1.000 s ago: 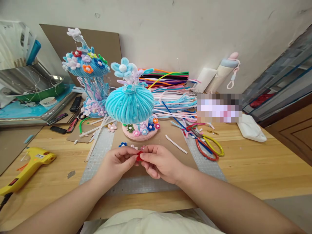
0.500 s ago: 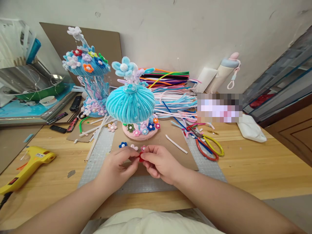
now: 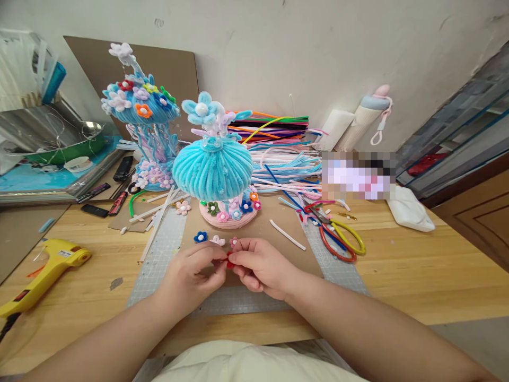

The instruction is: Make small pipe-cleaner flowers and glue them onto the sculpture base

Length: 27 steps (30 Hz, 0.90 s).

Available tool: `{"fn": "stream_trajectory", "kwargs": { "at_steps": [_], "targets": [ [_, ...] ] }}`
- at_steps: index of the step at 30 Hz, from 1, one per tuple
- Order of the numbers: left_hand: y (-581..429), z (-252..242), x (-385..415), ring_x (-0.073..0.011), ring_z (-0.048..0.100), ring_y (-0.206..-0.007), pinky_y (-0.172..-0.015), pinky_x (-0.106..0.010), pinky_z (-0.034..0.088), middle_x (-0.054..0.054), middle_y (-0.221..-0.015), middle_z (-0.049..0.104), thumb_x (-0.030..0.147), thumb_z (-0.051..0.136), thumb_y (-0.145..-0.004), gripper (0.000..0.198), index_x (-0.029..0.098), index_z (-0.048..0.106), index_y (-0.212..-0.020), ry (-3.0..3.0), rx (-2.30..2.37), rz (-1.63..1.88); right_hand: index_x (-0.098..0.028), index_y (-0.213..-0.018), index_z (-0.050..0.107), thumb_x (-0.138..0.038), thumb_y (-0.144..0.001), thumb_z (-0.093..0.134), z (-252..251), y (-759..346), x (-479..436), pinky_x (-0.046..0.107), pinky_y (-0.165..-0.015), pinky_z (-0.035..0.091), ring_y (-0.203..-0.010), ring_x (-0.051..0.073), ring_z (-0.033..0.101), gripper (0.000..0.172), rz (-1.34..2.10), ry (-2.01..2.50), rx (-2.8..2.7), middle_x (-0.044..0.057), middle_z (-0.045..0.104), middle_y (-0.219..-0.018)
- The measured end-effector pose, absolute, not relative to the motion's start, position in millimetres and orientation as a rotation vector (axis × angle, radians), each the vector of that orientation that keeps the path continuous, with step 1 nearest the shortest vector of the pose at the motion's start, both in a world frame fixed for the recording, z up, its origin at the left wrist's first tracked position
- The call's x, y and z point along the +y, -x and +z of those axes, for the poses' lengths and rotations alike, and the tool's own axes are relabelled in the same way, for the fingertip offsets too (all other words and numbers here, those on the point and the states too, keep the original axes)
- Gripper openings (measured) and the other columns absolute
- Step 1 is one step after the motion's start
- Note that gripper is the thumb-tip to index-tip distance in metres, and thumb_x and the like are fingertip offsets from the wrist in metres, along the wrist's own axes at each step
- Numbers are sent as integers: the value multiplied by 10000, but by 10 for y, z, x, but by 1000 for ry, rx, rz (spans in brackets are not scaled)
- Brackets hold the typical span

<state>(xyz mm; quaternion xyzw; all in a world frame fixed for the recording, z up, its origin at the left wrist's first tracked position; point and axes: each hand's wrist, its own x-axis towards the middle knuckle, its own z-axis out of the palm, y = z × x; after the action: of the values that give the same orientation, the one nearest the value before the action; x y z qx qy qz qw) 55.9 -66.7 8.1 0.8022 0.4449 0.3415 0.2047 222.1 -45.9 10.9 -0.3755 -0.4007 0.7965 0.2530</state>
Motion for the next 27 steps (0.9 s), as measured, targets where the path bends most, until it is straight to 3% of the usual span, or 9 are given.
{"fn": "stream_trajectory", "kwargs": {
  "at_steps": [7, 15, 19, 27],
  "targets": [
    [-561, 114, -682, -142, 554, -714, -667, -247, 420, -41, -752, 624, 130, 468, -752, 139, 191, 592, -764, -2168, 1250, 958, -161, -703, 469, -306, -738, 578, 115, -2220, -453, 122, -246, 159, -243, 3, 321, 186, 2156, 1032, -1105, -84, 477, -479],
    [-615, 150, -622, -100, 500, -570, -535, -204, 381, 4, -617, 547, 239, 524, -744, 115, 154, 541, -669, -1395, 1144, 832, -171, -673, 445, -213, -747, 517, 114, -2216, -468, 109, -268, 199, -249, 20, 326, 112, 1912, 1131, -1523, -118, 398, -346],
    [-622, 118, -573, -78, 486, -493, -514, -199, 380, 28, -551, 533, 293, 586, -702, 163, 145, 527, -668, -1126, 1100, 817, -173, -754, 468, -310, -752, 542, 143, -2210, -464, 130, -295, 292, -298, 32, 384, 156, 1836, 1159, -1403, -93, 474, -454],
    [-627, 117, -573, -72, 490, -490, -512, -199, 395, 29, -572, 547, 268, 597, -682, 147, 146, 518, -665, -1094, 1085, 845, -171, -786, 471, -399, -785, 510, 99, -2219, -441, 135, -316, 313, -365, 31, 442, 232, 1830, 1129, -1500, -43, 533, -624]
  ]
}}
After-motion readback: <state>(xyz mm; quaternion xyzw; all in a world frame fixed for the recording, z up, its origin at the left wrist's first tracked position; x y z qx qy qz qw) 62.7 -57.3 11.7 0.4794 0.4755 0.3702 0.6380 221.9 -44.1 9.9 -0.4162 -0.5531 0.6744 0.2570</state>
